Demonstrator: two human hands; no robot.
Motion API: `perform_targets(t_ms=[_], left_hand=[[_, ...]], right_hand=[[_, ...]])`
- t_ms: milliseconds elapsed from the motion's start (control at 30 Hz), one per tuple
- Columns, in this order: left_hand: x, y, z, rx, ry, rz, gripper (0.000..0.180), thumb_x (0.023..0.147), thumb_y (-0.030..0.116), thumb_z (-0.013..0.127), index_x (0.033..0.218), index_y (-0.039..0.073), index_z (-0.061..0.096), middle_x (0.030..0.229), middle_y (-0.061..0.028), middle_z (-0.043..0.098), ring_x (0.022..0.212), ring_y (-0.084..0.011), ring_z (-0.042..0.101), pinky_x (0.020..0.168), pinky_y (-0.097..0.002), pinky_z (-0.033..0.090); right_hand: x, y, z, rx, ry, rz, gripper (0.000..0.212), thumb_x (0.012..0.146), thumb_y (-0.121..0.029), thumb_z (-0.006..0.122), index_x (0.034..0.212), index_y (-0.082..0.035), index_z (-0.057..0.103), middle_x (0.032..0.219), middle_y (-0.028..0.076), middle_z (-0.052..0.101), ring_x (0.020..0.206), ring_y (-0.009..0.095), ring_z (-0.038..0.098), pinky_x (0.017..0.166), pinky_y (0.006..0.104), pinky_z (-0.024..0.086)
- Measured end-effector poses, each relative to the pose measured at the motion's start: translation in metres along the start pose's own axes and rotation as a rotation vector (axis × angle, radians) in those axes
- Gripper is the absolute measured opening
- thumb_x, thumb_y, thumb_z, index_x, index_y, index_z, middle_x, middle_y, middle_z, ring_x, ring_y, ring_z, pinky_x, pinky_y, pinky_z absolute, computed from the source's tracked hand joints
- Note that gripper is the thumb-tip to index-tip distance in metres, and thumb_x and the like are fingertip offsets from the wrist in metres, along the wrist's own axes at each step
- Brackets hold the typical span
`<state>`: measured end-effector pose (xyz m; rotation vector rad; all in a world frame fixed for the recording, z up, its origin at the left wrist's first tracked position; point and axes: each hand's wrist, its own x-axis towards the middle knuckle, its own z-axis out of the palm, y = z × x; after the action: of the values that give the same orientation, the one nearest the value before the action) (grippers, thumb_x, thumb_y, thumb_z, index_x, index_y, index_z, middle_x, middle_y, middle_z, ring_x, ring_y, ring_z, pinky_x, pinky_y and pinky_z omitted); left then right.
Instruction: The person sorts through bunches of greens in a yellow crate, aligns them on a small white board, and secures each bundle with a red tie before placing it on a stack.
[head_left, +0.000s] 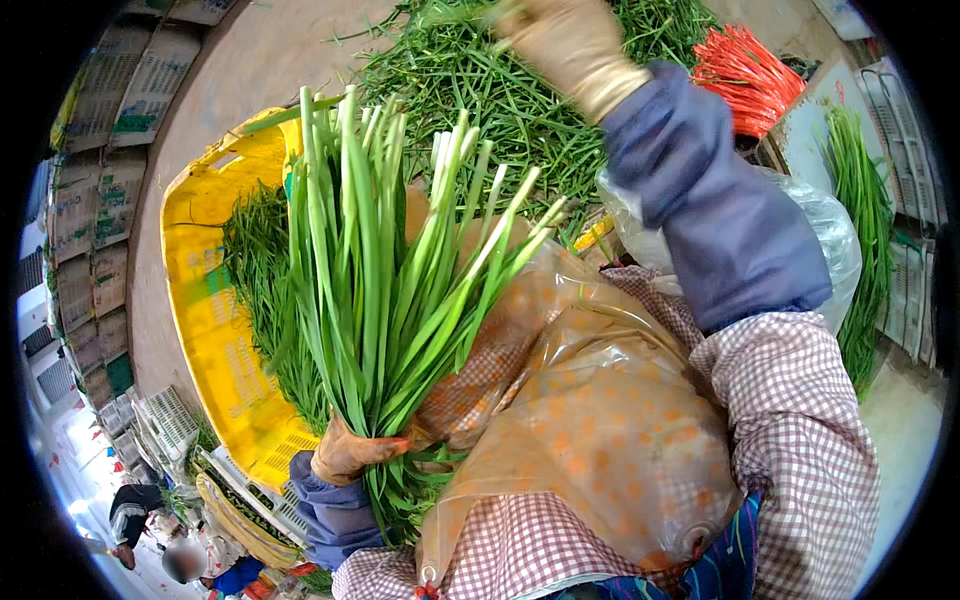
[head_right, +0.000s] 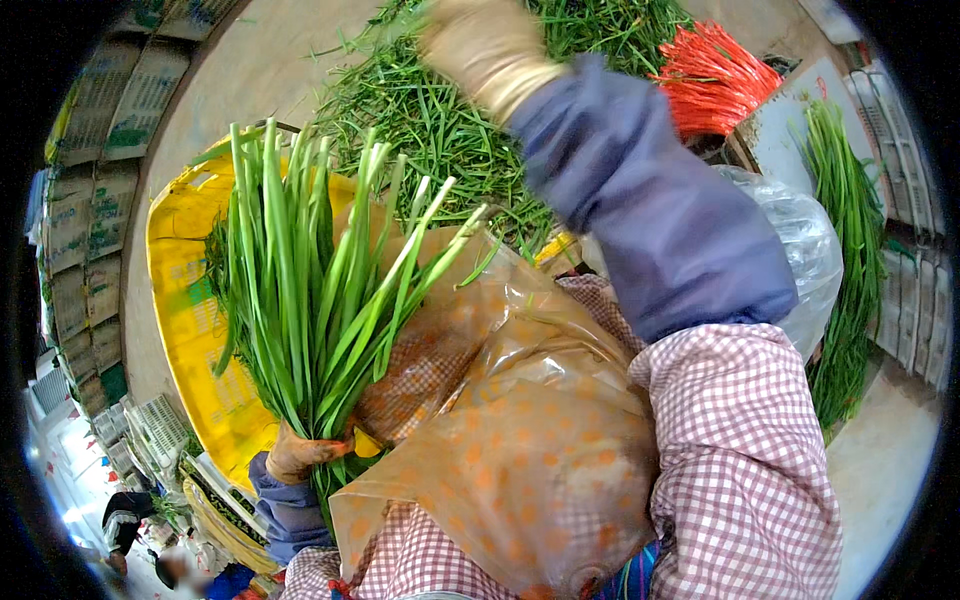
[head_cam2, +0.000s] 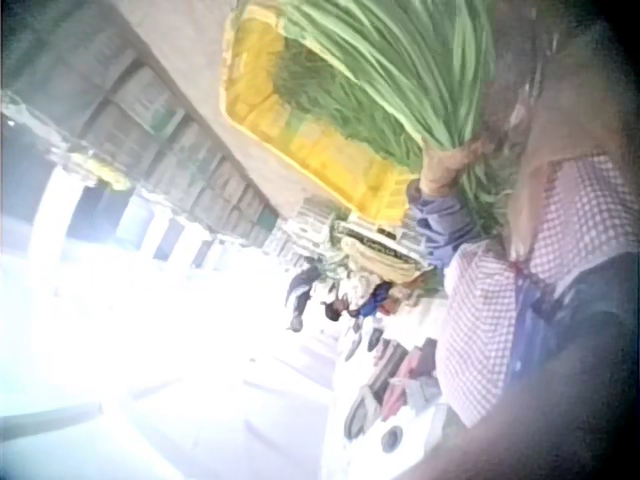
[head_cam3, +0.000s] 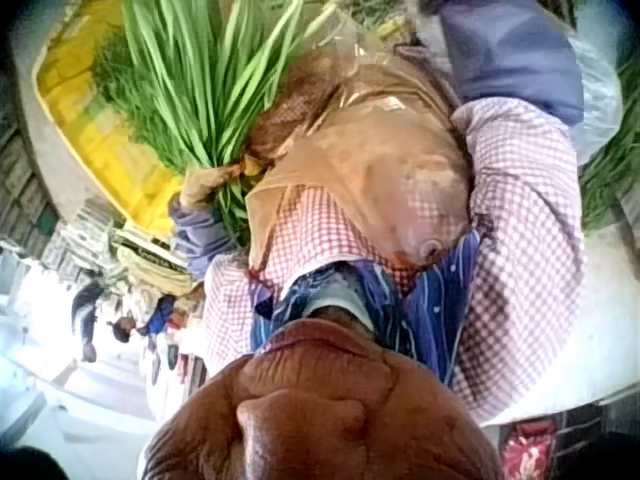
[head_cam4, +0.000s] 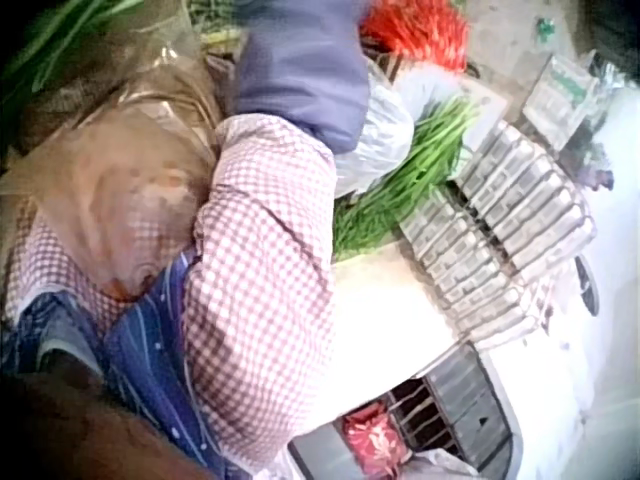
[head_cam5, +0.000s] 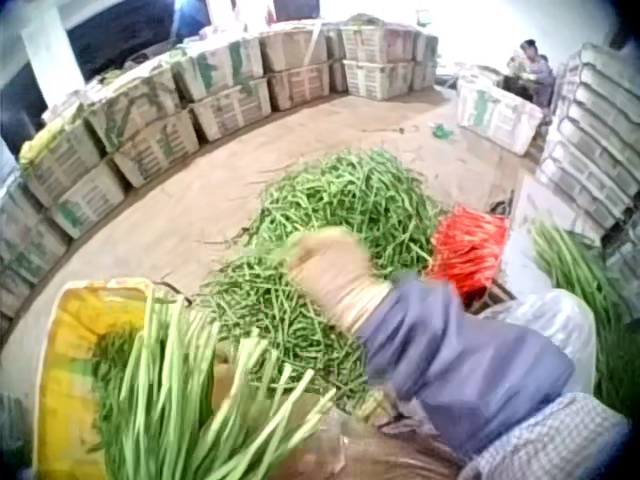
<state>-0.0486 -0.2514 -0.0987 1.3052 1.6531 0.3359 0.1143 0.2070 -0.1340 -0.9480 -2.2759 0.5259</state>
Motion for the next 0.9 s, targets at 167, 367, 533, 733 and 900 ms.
perform_targets(t_ms=[167, 367, 533, 733, 900], left_hand=[[0.000, -0.010, 0.003, -0.015, 0.028, -0.014, 0.046, 0.072, 0.014, 0.078, 0.113, 0.027, 0.061, 0.120, -0.0042, 0.061, 0.108, -0.0287, 0.059, 0.100, -0.0434, 0.040], [0.006, -0.008, -0.002, 0.249, -0.009, 0.117, 0.033, 0.072, 0.020, 0.072, 0.103, 0.012, 0.064, 0.100, -0.0068, 0.065, 0.092, -0.0271, 0.061, 0.083, -0.0419, 0.048], [0.007, 0.017, 0.000, -0.061, 0.097, -0.043, 0.049, 0.066, 0.022, 0.084, 0.109, 0.014, 0.064, 0.113, -0.0058, 0.064, 0.103, -0.0290, 0.061, 0.095, -0.0457, 0.044], [0.017, 0.025, -0.007, -0.028, 0.067, 0.048, 0.057, 0.063, 0.023, 0.086, 0.114, 0.012, 0.063, 0.114, -0.0094, 0.063, 0.103, -0.0320, 0.059, 0.093, -0.0415, 0.046], [0.019, 0.039, -0.010, -0.198, 0.164, 0.038, 0.064, 0.062, 0.022, 0.087, 0.118, 0.007, 0.060, 0.118, -0.0111, 0.062, 0.109, -0.0296, 0.057, 0.096, -0.0410, 0.044]], right_hand=[[-0.019, 0.040, -0.035, 0.559, -0.505, 0.400, 0.053, 0.088, -0.039, 0.066, 0.129, -0.009, 0.051, 0.102, 0.008, 0.066, 0.075, 0.013, 0.062, 0.063, 0.0286, 0.052], [-0.070, -0.005, 0.004, 0.951, -1.056, 0.459, 0.025, 0.092, -0.026, 0.063, 0.099, -0.003, 0.066, 0.075, 0.003, 0.065, 0.061, 0.009, 0.062, 0.055, 0.0237, 0.054], [-0.065, -0.015, -0.001, 0.853, -0.810, 0.406, 0.015, 0.092, -0.016, 0.061, 0.091, -0.002, 0.067, 0.062, 0.003, 0.061, 0.056, 0.009, 0.060, 0.050, 0.0230, 0.049], [-0.025, -0.011, -0.019, 1.040, -0.273, 0.228, 0.025, 0.093, -0.026, 0.062, 0.107, -0.005, 0.063, 0.079, 0.005, 0.066, 0.071, 0.013, 0.064, 0.063, 0.0259, 0.054], [-0.018, -0.075, 0.004, 0.668, -0.421, -0.229, 0.024, 0.092, -0.025, 0.064, 0.103, -0.004, 0.063, 0.079, 0.002, 0.065, 0.074, 0.010, 0.059, 0.068, 0.0260, 0.049]])
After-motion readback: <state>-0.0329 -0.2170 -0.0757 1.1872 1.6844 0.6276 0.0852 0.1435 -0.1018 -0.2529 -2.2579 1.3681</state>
